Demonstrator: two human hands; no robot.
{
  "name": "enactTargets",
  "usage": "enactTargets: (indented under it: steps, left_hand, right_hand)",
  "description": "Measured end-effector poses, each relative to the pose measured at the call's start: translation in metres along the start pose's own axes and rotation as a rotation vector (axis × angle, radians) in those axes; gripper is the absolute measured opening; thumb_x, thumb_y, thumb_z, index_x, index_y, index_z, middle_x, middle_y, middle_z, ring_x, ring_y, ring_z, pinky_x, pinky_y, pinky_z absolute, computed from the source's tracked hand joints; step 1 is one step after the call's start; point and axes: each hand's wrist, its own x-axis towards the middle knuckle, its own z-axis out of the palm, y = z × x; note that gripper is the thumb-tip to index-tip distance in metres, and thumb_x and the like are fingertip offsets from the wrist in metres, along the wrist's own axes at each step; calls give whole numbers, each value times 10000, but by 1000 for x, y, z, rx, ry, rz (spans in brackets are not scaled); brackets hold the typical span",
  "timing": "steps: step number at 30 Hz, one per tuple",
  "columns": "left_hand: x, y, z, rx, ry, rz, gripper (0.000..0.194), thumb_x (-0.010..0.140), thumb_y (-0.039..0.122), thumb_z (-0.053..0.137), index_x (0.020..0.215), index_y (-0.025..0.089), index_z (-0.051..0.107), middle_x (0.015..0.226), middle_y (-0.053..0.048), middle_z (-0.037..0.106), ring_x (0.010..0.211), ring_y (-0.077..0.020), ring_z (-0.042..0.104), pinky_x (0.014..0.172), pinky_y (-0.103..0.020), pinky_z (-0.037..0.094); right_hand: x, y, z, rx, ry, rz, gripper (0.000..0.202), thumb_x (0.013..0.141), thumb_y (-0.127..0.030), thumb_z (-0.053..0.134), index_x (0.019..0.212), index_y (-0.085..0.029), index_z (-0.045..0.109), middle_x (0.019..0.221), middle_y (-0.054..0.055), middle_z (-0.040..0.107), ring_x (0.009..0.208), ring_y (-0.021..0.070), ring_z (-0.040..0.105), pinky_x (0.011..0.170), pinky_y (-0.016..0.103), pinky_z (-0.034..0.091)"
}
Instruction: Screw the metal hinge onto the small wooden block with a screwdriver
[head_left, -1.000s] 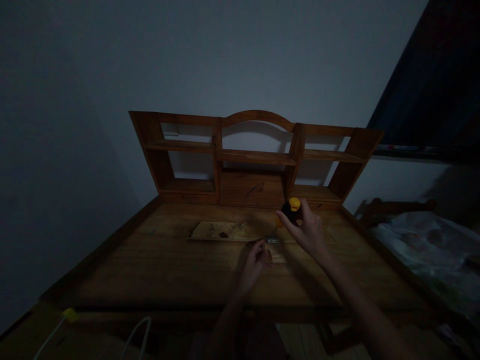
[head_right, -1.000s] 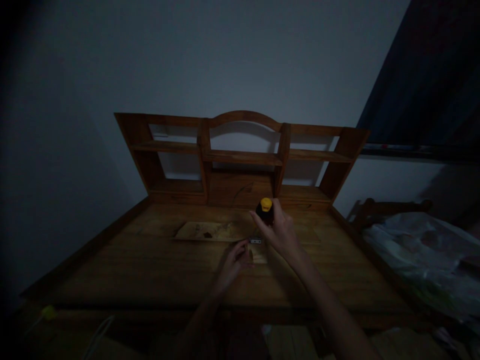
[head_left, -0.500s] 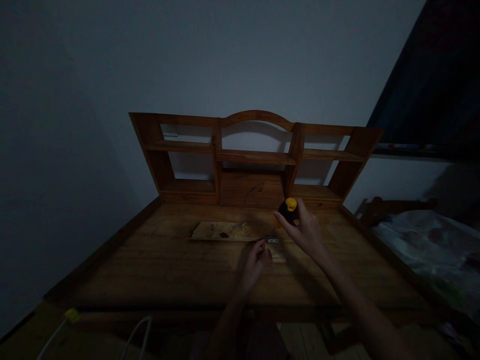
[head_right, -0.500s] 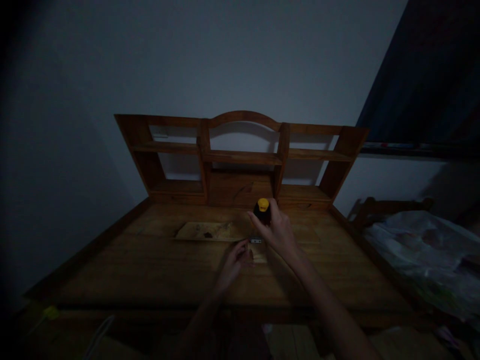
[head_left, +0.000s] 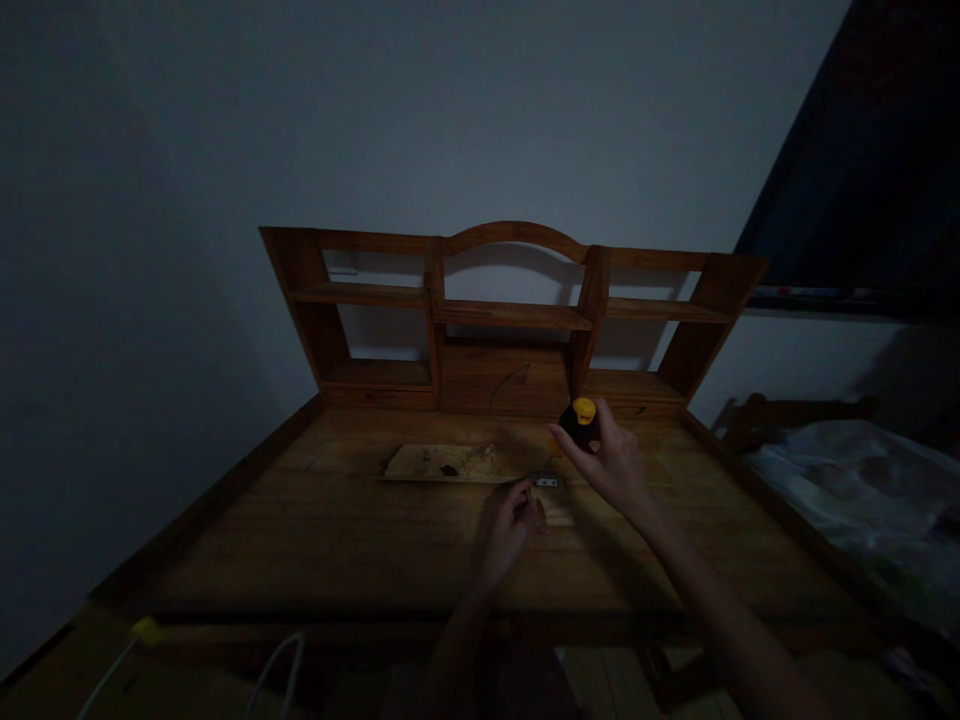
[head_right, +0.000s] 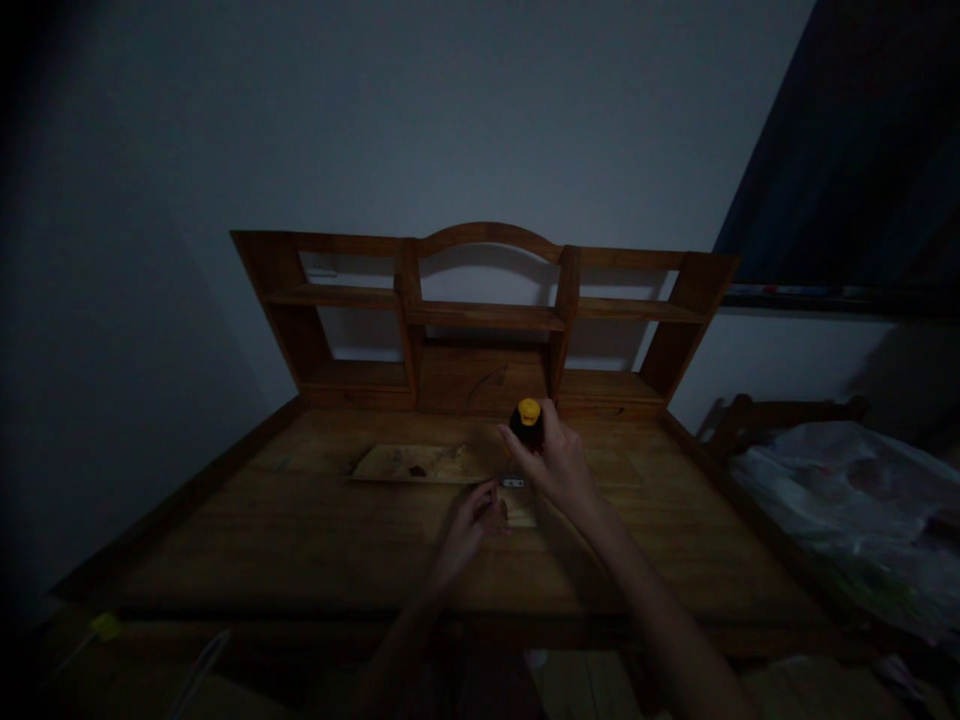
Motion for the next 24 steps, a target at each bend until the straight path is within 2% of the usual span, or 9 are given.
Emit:
enactTargets:
  steps: [10,14,18,24]
  left_hand:
    - [1,-1,0,-16,2,7,484,822,435,651,1229,179,593,1031,-103,613,877,-217,624,675,-345,602]
    - [1,-3,0,-33,-8,13,495,824,432,650,1240,171,583,1044,-107,611,891,-222,622,677,-354,605]
    - [0,1,0,-39,-32,33,480,832,413,641,1242,173,577,1011,-97,606,881,-214,612,680,-356,607]
    - [-1,2,-1,-15,-21,14,480,832,398,632,1246,164,569,1098,-120,566,958,-240,599,701,-379,615]
  right_hand:
    - [-2,8,-7,46,-114,-63,252,884,-402,575,1032,-218,488,773,17,608,647,179,623,594,264,457]
    - [-6,7,-8,24,-112,-113,266,889,-414,577,1048,-217,494,756,15,595,622,173,600,580,265,452]
    - [-7,5,-9,25,-98,-143,292,896,-410,569,1094,-210,492,818,37,615,677,183,622,623,279,474]
    - [-6,4,-10,5,-120,-150,309,903,-423,555,1121,-217,481,847,49,629,694,193,631,639,291,484]
